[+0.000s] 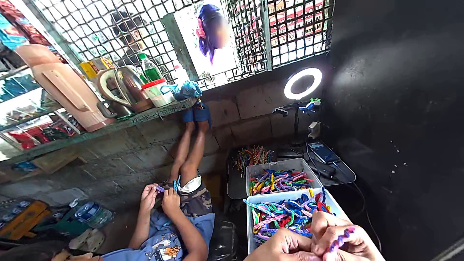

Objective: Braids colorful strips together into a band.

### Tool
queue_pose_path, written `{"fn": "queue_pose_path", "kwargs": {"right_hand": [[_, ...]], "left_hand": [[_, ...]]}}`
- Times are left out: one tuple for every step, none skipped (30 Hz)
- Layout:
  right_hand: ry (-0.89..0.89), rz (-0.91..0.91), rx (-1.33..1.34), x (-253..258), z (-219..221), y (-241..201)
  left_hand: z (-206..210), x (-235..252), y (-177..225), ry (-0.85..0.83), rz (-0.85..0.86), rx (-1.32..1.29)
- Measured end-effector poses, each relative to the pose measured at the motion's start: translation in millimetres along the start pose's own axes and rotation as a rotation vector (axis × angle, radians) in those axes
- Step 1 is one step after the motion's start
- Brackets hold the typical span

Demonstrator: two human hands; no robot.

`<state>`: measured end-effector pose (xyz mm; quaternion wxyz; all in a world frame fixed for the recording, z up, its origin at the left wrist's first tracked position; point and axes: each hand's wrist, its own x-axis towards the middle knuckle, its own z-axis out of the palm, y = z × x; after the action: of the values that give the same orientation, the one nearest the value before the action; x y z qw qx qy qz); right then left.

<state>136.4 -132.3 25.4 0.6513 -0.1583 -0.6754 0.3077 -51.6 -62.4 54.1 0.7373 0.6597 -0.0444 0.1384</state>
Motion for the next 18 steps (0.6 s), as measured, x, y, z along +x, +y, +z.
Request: {"fn": "queue_pose_path", "kwargs": {"right_hand": [[0.044, -0.005, -0.058, -1.5, 1.1, -0.6], [0.093, 0.001, -0.14, -3.3, 2.7, -1.6], [0.142, 0.009, -0.243, -5.2, 4.9, -1.9], [0.198, 0.012, -0.358, -7.2, 7.8, -0.9], [0.245, 0.001, -0.476, -8.8, 10.3, 1.8], [0.285, -0.013, -0.574, -9.3, 13.1, 5.3], [0.326, -0.019, -0.635, -9.6, 15.7, 9.2], [0.365, -0.007, -0.648, -10.0, 17.4, 12.3], [0.391, 0.026, -0.617, -10.4, 17.8, 13.1], [0.39, 0.075, -0.556, -10.4, 16.6, 11.9], [0.351, 0.123, -0.464, -9.9, 13.0, 9.3], [0.281, 0.159, -0.344, -9.0, 7.4, 6.3], [0.183, 0.177, -0.205, -7.9, 0.4, 3.4], [0.077, 0.172, -0.084, -6.6, -6.5, 2.0], [-0.007, 0.154, -0.006, -5.4, -11.6, 1.7], [-0.061, 0.133, 0.043, -4.9, -14.5, 2.5], [-0.085, 0.11, 0.08, -4.7, -15.8, 3.7], [-0.087, 0.082, 0.107, -4.3, -16.2, 4.9]], "left_hand": [[0.7, 0.7, -1.1, 0.021, 0.025, 0.048], [2.5, 0.7, -1.9, 0.081, 0.069, 0.152], [5.4, 0.5, -2.4, 0.166, 0.122, 0.317], [9.0, 0.9, -3.5, 0.265, 0.185, 0.537], [12.7, 2.4, -6.1, 0.372, 0.251, 0.79], [16.8, 4.7, -10.7, 0.478, 0.302, 1.037], [20.3, 6.9, -16.6, 0.565, 0.333, 1.238], [22.5, 8.5, -21.5, 0.616, 0.346, 1.354], [23.1, 9.4, -23.8, 0.621, 0.347, 1.345], [21.9, 8.9, -23.0, 0.581, 0.329, 1.216], [19.3, 7.3, -19.3, 0.513, 0.288, 1.017], [15.7, 5.4, -14.4, 0.432, 0.227, 0.789], [11.6, 3.9, -9.6, 0.342, 0.149, 0.555], [7.4, 3.5, -6.5, 0.251, 0.07, 0.331], [3.7, 4.1, -5.6, 0.158, 0.003, 0.135], [1.0, 5.3, -6.3, 0.074, -0.043, -0.023], [-0.7, 6.4, -8.4, 0.008, -0.066, -0.145], [-1.7, 6.7, -10.8, -0.034, -0.07, -0.219]]}}
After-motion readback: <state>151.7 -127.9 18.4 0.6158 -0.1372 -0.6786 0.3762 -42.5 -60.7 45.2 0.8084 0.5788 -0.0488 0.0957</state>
